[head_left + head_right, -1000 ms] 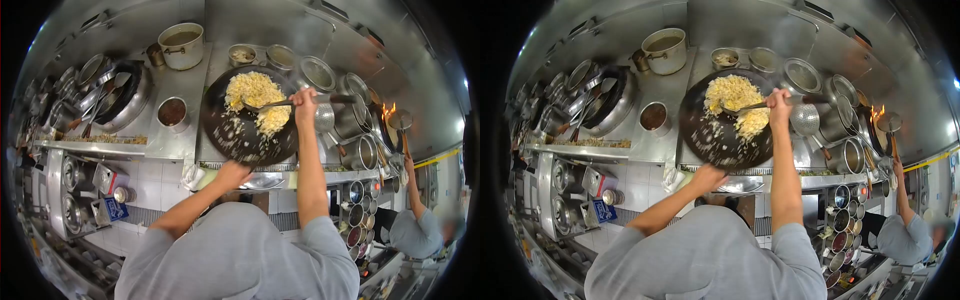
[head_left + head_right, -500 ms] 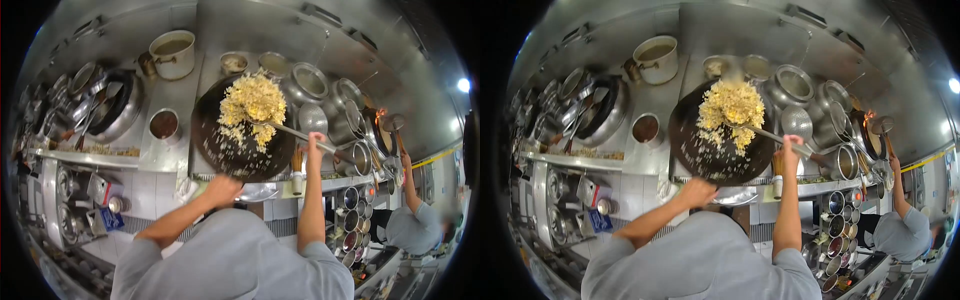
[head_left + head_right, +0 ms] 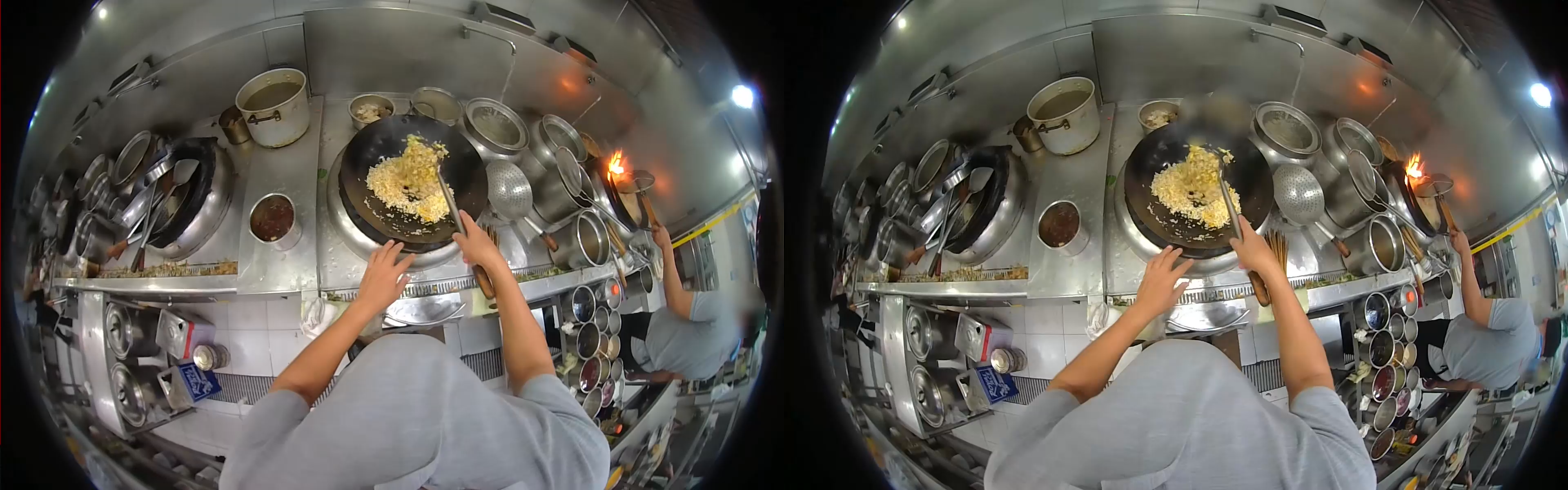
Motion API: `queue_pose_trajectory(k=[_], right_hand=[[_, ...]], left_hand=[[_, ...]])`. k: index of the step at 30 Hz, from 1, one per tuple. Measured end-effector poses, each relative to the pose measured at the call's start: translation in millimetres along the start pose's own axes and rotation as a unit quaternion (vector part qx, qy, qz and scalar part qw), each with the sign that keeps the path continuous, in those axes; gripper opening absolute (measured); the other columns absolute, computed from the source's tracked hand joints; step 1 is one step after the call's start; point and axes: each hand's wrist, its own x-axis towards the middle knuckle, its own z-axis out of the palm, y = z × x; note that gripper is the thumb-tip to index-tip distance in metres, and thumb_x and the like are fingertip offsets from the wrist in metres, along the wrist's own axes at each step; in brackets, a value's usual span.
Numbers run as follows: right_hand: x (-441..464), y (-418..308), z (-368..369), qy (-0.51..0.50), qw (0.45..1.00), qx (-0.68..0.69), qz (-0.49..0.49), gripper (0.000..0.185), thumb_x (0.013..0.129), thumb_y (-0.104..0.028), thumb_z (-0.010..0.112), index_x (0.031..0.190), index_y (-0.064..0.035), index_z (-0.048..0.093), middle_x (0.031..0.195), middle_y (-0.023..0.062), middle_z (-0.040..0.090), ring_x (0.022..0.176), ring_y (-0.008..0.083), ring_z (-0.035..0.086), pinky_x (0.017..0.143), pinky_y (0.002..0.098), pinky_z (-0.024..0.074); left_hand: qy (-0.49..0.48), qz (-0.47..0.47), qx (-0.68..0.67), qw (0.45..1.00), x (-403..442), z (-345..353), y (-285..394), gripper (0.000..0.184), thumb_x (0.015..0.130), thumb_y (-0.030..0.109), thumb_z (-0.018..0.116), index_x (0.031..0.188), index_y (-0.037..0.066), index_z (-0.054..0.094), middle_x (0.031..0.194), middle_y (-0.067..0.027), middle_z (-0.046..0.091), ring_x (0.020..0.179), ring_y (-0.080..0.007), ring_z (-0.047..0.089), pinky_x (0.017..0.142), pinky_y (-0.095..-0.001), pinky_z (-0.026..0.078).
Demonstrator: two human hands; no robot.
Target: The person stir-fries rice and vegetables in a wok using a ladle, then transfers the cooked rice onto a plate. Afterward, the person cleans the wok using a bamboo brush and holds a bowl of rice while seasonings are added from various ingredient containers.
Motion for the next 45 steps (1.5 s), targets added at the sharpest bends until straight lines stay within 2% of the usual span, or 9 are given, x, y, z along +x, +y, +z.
queue_pose_trajectory(k=[2, 7, 11, 13, 19, 22, 28, 32, 45], right_hand=[[0, 25, 17, 0.115, 0.951, -0.272, -0.093, 0.074, 0.092, -0.011, 0.053, 0.155, -0.0217, 0.016, 0.092, 0.0321, 0.064, 0.075, 0.0459, 0.063, 0.072, 0.0539, 0.0484], [-23, 33, -1, 0.077, 0.923, -0.355, -0.127, 0.072, 0.092, -0.011, 0.051, 0.155, -0.0251, 0.018, 0.098, 0.0313, 0.065, 0.083, 0.0496, 0.063, 0.078, 0.0534, 0.0491], [-28, 52, 3, 0.108, 0.941, -0.176, -0.268, 0.074, 0.093, -0.010, 0.054, 0.155, -0.0301, 0.021, 0.091, 0.0222, 0.066, 0.066, 0.0340, 0.065, 0.065, 0.0478, 0.0534], [-8, 52, 0, -0.094, 0.985, 0.130, 0.060, 0.071, 0.094, -0.012, 0.053, 0.155, -0.0314, 0.022, 0.076, 0.0104, 0.059, 0.051, 0.0192, 0.056, 0.046, 0.0384, 0.0499], [18, 2, 10, -0.081, 0.972, 0.216, 0.047, 0.073, 0.094, -0.012, 0.054, 0.157, -0.0234, 0.017, 0.066, 0.0013, 0.046, 0.043, 0.0112, 0.043, 0.037, 0.0296, 0.0410], [56, 6, 10, -0.038, 0.996, 0.071, 0.036, 0.073, 0.093, -0.012, 0.056, 0.155, -0.0251, 0.021, 0.068, 0.0045, 0.053, 0.045, 0.0118, 0.047, 0.040, 0.0325, 0.0443], [78, 25, 15, 0.094, 0.942, -0.297, -0.128, 0.069, 0.093, -0.022, 0.055, 0.154, -0.0256, 0.023, 0.090, 0.0317, 0.065, 0.085, 0.0500, 0.063, 0.080, 0.0556, 0.0488], [-25, 13, -43, -0.028, 0.902, -0.407, -0.143, 0.067, 0.093, -0.018, 0.052, 0.153, -0.0288, 0.024, 0.085, 0.0287, 0.066, 0.081, 0.0466, 0.065, 0.077, 0.0538, 0.0514], [-86, 22, -40, 0.007, 0.865, -0.468, -0.183, 0.072, 0.089, -0.009, 0.053, 0.153, -0.0309, 0.028, 0.072, 0.0195, 0.064, 0.070, 0.0372, 0.066, 0.065, 0.0476, 0.0542]], left_hand=[[0.012, -0.032, -0.022, 0.999, -21, -8, -11, 0.042, 0.081, 0.017, 0.070, 0.122, 0.010, 0.063, 0.135, -0.0178, 0.051, 0.129, -0.0378, 0.043, 0.107, -0.0479, 0.035], [0.098, -0.152, -0.042, 0.983, -89, -50, -35, 0.017, 0.082, 0.008, 0.067, 0.098, 0.004, 0.070, 0.115, -0.0151, 0.062, 0.111, -0.0350, 0.055, 0.096, -0.0443, 0.044], [0.146, -0.215, -0.012, 0.965, -134, -80, -52, 0.012, 0.082, 0.005, 0.066, 0.094, 0.003, 0.069, 0.101, -0.0136, 0.065, 0.098, -0.0336, 0.060, 0.086, -0.0426, 0.048], [0.159, -0.269, 0.011, 0.950, -151, -86, -49, 0.011, 0.083, 0.004, 0.065, 0.093, 0.002, 0.068, 0.096, -0.0140, 0.065, 0.092, -0.0334, 0.061, 0.081, -0.0409, 0.049], [0.163, -0.263, 0.007, 0.951, -136, -83, -43, 0.009, 0.083, 0.005, 0.066, 0.092, 0.002, 0.069, 0.093, -0.0137, 0.066, 0.090, -0.0334, 0.061, 0.081, -0.0410, 0.049], [0.146, -0.226, -0.014, 0.963, -113, -66, -39, 0.011, 0.082, 0.007, 0.068, 0.092, 0.002, 0.070, 0.097, -0.0140, 0.066, 0.093, -0.0334, 0.061, 0.084, -0.0415, 0.049], [0.110, -0.054, -0.103, 0.987, 21, -22, 11, 0.022, 0.085, 0.015, 0.068, 0.104, 0.003, 0.069, 0.116, -0.0158, 0.061, 0.114, -0.0337, 0.055, 0.097, -0.0422, 0.044], [-0.066, -0.044, -0.040, 0.996, 59, 37, -24, 0.024, 0.089, 0.025, 0.065, 0.086, 0.002, 0.067, 0.092, -0.0156, 0.067, 0.094, -0.0327, 0.062, 0.086, -0.0443, 0.046], [-0.021, 0.015, 0.016, 1.000, 35, 4, 18, 0.029, 0.084, 0.029, 0.067, 0.066, 0.006, 0.064, 0.064, -0.0135, 0.064, 0.063, -0.0302, 0.064, 0.066, -0.0423, 0.050]])
